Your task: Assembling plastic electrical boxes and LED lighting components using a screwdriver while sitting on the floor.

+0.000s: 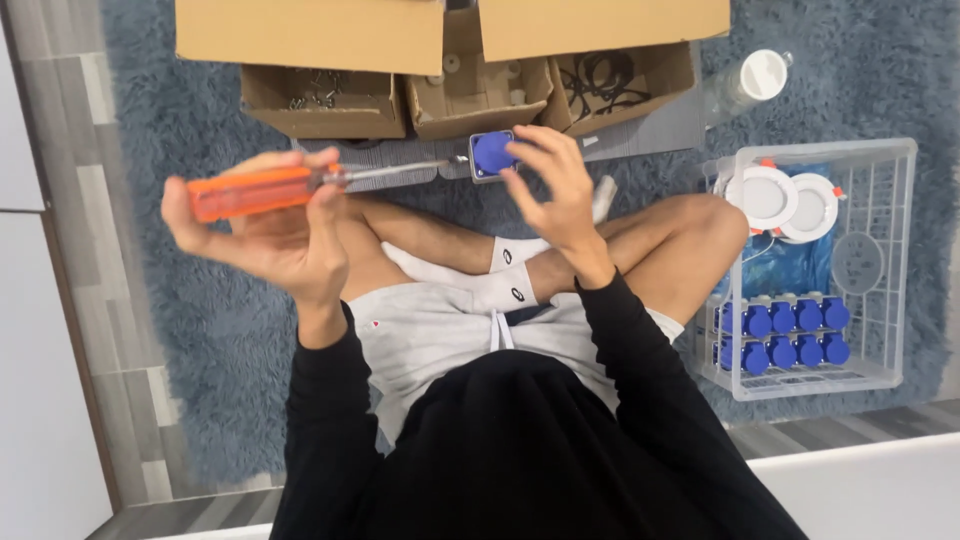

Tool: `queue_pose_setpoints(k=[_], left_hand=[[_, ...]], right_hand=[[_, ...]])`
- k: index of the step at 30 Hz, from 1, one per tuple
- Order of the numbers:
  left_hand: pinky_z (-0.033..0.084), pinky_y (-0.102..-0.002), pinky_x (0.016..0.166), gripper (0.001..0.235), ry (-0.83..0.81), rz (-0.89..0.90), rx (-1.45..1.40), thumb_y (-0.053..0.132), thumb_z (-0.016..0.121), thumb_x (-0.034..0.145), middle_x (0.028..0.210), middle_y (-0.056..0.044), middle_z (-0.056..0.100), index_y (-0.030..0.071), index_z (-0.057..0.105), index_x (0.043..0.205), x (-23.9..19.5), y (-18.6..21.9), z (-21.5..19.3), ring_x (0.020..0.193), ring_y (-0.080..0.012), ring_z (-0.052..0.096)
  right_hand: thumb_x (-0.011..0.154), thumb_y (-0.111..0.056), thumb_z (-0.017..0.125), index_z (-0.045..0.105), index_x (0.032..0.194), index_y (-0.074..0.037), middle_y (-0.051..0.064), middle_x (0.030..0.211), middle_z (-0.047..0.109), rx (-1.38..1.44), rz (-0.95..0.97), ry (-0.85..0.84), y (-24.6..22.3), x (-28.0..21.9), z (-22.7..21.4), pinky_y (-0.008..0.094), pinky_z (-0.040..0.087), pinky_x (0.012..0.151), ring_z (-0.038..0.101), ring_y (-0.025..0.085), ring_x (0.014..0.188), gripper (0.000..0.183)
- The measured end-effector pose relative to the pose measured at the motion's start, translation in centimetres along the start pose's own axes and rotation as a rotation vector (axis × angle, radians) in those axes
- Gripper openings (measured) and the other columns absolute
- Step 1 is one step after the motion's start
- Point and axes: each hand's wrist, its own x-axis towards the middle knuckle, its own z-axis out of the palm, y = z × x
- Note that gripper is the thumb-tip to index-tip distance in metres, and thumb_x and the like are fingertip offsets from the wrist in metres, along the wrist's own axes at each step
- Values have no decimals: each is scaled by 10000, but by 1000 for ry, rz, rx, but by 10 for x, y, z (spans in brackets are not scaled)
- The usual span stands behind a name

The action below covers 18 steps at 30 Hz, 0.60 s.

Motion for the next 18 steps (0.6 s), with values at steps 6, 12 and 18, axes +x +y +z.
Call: queue_pose_setpoints(k=[6, 12, 18], left_hand=[[706, -572, 1154, 1121, -164, 28, -8, -380, 709, 1085, 1436, -228, 592, 416, 226, 1710, 16, -14, 16, 1207, -436, 746], [697, -525, 1196, 1029, -317, -4, -28, -311, 700, 1141, 1479, -207, 591, 381, 202, 1718, 32, -27, 32, 1290, -406, 758], [683, -459, 1166, 997, -419, 4, -53, -266, 755, 1111, 1459, -204, 611, 311, 218, 1722, 44, -38, 45, 1298, -357, 757]], right_hand=[[904, -77, 941, 845, 1171, -88, 119, 1490, 625, -322, -223, -93, 12, -18, 29, 477, 453, 1198, 565, 338, 1419, 284], [924, -45, 931, 826, 1134, -87, 79, 1473, 644, -393, -246, -49, 16, -23, 38, 472, 446, 1165, 559, 289, 1422, 238], [879, 14, 932, 789, 1027, -70, 71, 1414, 689, -352, -260, 7, 18, -22, 40, 481, 474, 1150, 618, 301, 1370, 223]])
